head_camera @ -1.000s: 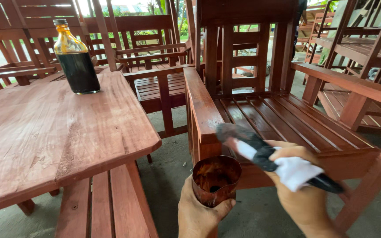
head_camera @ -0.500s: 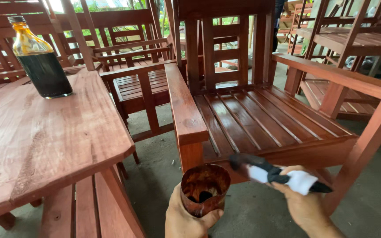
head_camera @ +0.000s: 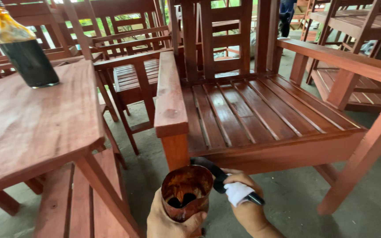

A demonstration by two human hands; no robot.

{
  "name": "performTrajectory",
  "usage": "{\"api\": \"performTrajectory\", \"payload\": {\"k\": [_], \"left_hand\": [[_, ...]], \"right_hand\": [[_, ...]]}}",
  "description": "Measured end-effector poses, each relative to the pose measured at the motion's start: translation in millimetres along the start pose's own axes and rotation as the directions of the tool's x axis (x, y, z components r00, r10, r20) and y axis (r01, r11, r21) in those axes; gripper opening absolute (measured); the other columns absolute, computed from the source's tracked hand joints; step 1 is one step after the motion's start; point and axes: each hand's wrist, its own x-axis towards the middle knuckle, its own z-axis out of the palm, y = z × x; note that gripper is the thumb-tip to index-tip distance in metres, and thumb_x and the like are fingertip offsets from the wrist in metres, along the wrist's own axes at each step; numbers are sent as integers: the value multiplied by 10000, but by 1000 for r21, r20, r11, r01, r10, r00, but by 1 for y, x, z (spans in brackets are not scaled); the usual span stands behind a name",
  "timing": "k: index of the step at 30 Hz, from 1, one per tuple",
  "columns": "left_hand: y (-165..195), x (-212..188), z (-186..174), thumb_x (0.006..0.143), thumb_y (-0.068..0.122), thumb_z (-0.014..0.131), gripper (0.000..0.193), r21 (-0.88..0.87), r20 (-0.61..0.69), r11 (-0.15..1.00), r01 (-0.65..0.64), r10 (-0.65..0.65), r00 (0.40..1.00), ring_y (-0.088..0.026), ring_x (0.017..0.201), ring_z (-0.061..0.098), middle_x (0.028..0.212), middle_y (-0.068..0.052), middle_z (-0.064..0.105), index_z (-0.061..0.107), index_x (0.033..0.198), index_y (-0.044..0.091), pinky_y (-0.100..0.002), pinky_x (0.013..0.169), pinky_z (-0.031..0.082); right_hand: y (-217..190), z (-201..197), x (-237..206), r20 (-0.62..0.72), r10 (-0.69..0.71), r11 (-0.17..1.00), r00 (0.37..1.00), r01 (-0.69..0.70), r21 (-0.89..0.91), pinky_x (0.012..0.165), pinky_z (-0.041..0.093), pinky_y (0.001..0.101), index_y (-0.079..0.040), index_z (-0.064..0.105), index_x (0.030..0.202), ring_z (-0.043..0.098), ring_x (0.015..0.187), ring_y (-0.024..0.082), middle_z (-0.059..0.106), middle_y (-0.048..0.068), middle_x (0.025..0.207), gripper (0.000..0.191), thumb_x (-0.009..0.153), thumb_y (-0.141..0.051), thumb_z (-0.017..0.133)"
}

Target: The person holds a container of dark wood stain in one hand and a brush in the other, brushing stain onto the slats, frame, and legs of a wooden chair. They work the brush into the seat boards and then coat the chair legs and lower rails, moving around the chair to reach each surface.

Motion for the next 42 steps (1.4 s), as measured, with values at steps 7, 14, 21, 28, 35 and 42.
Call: {"api": "performTrajectory", "payload": {"k": [7,14,21,28,35,42], "left_hand": [[-16,9,43,579,-27,904,866,115,69,992,42,-50,996,-235,1124,751,1169,-118,752,549,1363,63,-407,993,619],[-34,16,88,571,136,1023,954,325,127,944,-59,18,992,-212,1181,687,1213,-85,688,529,1385,88,-391,1051,544],[-58,16,113,527,88,956,939,-21,248,998,-57,60,967,-267,1123,765,1172,-149,757,535,1364,23,-438,992,617],[-83,29,119,575,148,982,943,-57,260,996,-70,82,962,-262,1157,744,1189,-146,744,517,1386,28,-436,1036,585],[-88,32,125,551,-5,937,887,20,196,996,-86,80,977,-234,1128,754,1179,-128,762,546,1346,34,-396,1006,593],[-62,29,147,595,-68,905,850,1,205,996,-90,88,975,-244,1097,753,1180,-136,745,533,1352,38,-395,930,626]], "right_hand": [[30,-101,10,-228,-86,939,970,2,-345,883,545,305,-59,652,990,727,959,190,759,79,1058,246,777,27,739],[82,-225,26,-449,-91,898,889,-122,-423,940,531,316,-23,653,1060,693,1014,188,736,87,1060,262,860,-25,822],[96,-307,23,-522,-218,727,825,-220,-651,938,535,313,-22,695,1088,701,1021,195,727,90,1091,232,942,-89,861],[76,-221,19,-487,-122,901,865,-110,-421,914,519,300,-50,664,1035,680,1018,204,731,80,1164,170,879,-30,726],[39,-149,3,-197,-27,985,980,-8,-172,904,554,307,-61,661,908,733,1006,213,757,125,1156,165,786,49,676],[62,-230,24,-315,-148,865,938,-32,-501,878,546,297,-71,671,976,715,980,193,738,87,1125,183,821,26,686]]}}
